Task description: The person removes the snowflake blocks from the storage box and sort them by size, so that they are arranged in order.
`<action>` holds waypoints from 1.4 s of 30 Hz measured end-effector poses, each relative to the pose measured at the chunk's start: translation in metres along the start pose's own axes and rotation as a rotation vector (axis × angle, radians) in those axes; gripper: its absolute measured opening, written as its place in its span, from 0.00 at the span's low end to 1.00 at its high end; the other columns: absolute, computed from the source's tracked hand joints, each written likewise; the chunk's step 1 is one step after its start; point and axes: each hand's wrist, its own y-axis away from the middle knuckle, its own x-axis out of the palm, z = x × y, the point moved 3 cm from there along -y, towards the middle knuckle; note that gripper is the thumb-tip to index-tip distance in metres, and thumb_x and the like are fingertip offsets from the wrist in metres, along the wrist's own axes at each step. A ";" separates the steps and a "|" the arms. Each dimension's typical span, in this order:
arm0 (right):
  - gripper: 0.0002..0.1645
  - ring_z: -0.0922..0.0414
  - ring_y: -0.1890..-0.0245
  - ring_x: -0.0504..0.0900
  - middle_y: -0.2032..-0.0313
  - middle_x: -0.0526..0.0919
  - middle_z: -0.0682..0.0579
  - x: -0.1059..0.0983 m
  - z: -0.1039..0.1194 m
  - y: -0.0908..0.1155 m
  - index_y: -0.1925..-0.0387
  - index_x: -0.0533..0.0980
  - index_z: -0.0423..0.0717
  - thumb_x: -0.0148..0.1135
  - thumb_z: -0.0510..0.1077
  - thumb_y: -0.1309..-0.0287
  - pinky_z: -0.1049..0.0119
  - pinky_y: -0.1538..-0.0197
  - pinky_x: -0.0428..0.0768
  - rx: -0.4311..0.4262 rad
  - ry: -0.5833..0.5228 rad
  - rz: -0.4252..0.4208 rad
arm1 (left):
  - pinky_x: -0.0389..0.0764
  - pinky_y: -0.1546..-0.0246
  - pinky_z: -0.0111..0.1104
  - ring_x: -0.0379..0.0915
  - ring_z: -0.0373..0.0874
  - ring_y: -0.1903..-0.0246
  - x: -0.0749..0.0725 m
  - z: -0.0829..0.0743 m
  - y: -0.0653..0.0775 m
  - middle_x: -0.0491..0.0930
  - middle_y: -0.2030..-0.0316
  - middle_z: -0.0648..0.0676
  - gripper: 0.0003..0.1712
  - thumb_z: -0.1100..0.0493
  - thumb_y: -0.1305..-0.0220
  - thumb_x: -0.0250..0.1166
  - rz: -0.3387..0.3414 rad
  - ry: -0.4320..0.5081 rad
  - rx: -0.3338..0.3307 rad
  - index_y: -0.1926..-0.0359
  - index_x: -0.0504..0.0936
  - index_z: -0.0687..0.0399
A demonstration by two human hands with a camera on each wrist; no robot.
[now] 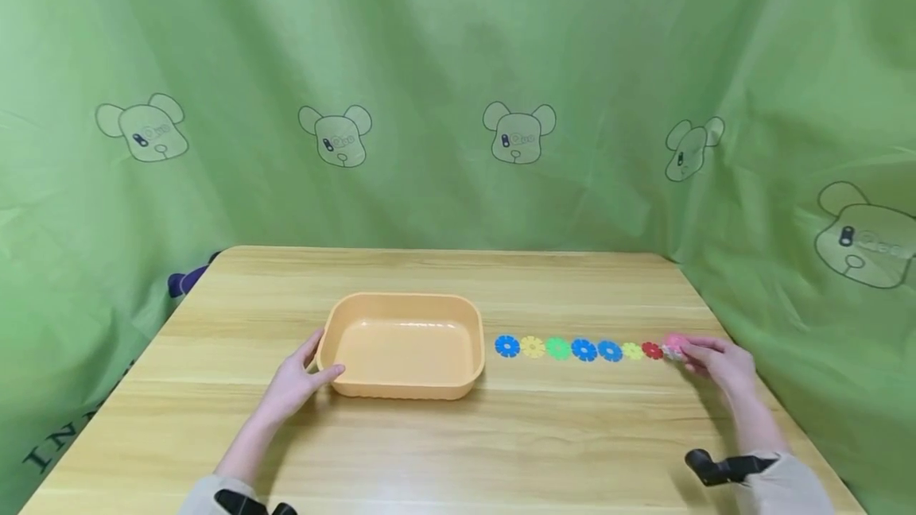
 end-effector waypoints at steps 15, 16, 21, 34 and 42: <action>0.07 0.63 0.83 0.76 0.83 0.75 0.63 -0.023 -0.007 0.002 0.77 0.78 0.50 0.63 0.40 0.45 0.68 0.80 0.79 0.131 0.245 -0.310 | 0.48 0.35 0.51 0.44 0.64 0.34 0.000 -0.001 0.001 0.47 0.31 0.67 0.48 0.55 0.41 0.65 0.005 0.015 0.000 0.30 0.47 0.65; 0.05 0.63 0.84 0.75 0.83 0.74 0.62 -0.024 -0.007 0.001 0.76 0.78 0.47 0.62 0.40 0.45 0.68 0.80 0.78 0.127 0.269 -0.322 | 0.48 0.35 0.51 0.44 0.64 0.34 0.000 -0.001 0.001 0.47 0.31 0.67 0.48 0.55 0.41 0.65 0.006 0.015 -0.001 0.30 0.47 0.65; 0.13 0.62 0.84 0.73 0.78 0.75 0.54 -0.022 -0.005 0.001 0.66 0.79 0.32 0.60 0.41 0.45 0.69 0.81 0.77 0.101 0.423 -0.353 | 0.48 0.35 0.51 0.44 0.64 0.34 0.000 0.000 0.001 0.48 0.32 0.67 0.48 0.55 0.42 0.65 0.001 0.013 0.004 0.30 0.48 0.66; 0.23 0.45 0.64 0.71 0.76 0.77 0.49 -0.020 0.000 0.000 0.53 0.76 0.32 0.59 0.47 0.43 0.61 0.67 0.66 0.105 0.607 -0.405 | 0.48 0.35 0.50 0.44 0.63 0.34 0.000 0.000 0.000 0.47 0.31 0.67 0.48 0.55 0.41 0.65 -0.003 0.011 0.007 0.30 0.47 0.66; 0.16 0.62 0.84 0.76 0.84 0.76 0.55 -0.015 0.002 0.001 0.59 0.76 0.31 0.60 0.40 0.45 0.69 0.79 0.78 0.111 0.436 -0.393 | 0.48 0.35 0.50 0.44 0.64 0.34 -0.001 0.001 -0.001 0.47 0.32 0.68 0.48 0.54 0.40 0.64 0.002 0.003 0.018 0.30 0.46 0.68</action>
